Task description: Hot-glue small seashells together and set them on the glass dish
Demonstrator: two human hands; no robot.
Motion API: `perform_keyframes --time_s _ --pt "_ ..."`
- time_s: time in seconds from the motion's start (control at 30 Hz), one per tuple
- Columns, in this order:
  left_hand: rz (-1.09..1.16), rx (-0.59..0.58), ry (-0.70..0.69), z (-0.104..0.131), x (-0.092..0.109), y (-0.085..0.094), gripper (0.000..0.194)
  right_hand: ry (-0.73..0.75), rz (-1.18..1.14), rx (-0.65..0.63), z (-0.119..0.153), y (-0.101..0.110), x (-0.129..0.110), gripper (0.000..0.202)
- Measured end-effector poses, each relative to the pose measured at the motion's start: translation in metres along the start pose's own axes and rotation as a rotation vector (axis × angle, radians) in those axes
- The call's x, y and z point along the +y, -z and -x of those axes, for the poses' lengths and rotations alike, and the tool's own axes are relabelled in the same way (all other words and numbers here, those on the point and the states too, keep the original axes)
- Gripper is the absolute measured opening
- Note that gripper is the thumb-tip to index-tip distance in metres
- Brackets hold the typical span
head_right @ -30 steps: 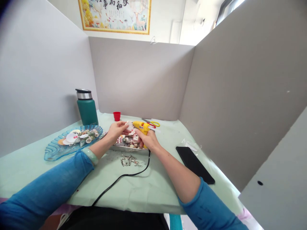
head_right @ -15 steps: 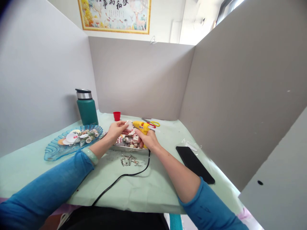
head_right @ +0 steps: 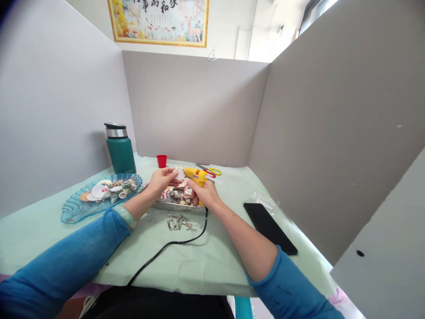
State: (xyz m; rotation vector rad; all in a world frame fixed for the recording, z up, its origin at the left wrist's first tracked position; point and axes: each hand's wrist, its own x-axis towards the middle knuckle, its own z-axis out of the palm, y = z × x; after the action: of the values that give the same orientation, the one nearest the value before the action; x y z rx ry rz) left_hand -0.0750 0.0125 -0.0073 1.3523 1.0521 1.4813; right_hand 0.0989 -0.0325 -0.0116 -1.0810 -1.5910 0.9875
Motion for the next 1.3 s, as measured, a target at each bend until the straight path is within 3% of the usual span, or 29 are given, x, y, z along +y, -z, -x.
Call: perform_keyframes --time_s 1.3 --pt "0.026 -0.03 0.0 0.0013 0.0024 -0.0011 0.019 -0.008 -0.003 0.008 0.0027 -0.0009 -0.0033 0.043"
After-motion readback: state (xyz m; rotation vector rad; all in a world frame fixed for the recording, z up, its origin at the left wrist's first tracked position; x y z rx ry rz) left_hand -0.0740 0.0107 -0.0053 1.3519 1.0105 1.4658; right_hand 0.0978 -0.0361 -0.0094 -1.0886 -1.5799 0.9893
